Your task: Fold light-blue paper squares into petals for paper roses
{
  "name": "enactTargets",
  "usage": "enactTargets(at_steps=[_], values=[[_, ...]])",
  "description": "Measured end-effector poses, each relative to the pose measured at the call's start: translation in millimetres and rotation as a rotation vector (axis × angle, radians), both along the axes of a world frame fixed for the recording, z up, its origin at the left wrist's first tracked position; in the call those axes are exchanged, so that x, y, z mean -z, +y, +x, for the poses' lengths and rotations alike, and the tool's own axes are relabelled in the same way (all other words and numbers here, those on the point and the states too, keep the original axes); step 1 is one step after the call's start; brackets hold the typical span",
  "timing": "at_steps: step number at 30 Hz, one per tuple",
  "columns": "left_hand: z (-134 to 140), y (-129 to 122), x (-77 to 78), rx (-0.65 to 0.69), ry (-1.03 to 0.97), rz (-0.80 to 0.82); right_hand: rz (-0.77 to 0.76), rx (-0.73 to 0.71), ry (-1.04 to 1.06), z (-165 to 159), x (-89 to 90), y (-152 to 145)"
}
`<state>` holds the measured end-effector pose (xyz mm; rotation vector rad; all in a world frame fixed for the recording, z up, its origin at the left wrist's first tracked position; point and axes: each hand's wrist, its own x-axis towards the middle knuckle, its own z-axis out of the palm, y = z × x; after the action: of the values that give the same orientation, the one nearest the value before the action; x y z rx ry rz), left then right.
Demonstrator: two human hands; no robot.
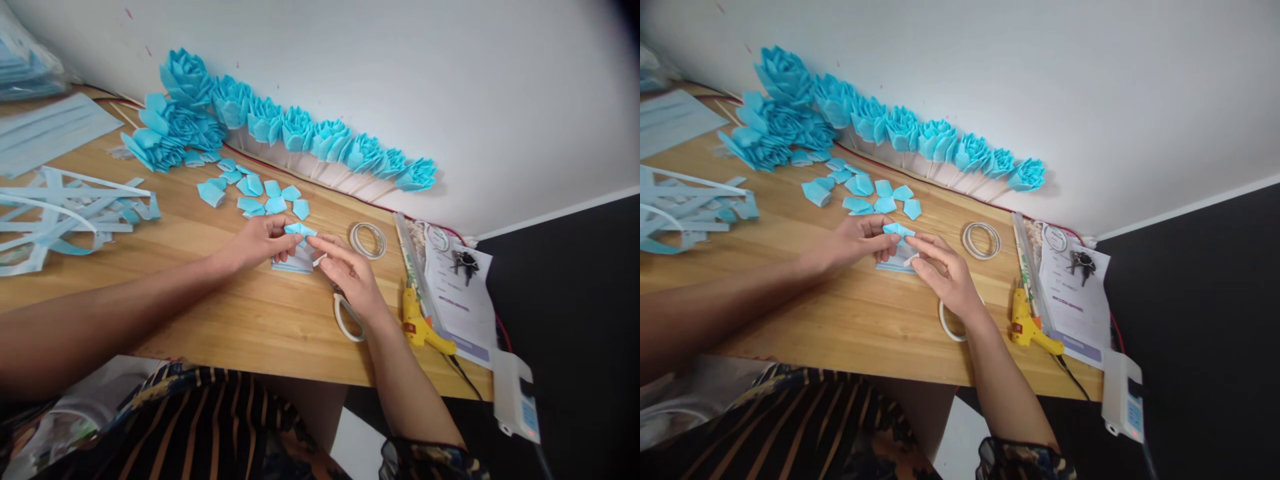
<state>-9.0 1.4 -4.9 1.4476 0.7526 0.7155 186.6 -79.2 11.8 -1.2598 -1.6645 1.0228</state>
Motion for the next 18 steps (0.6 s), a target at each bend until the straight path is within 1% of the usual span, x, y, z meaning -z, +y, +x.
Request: enactTargets(at_steps=[9,18], values=[[-0.1,0.1,1.4,0.006,0.008,0.005,-0.008,-0.009,0.026,-1.0,-0.4,0.4],[2.0,0.4,0.7,-0.046,0.012,0.006,-0.013,-0.038,0.008,-0.8,0.7,0.6]])
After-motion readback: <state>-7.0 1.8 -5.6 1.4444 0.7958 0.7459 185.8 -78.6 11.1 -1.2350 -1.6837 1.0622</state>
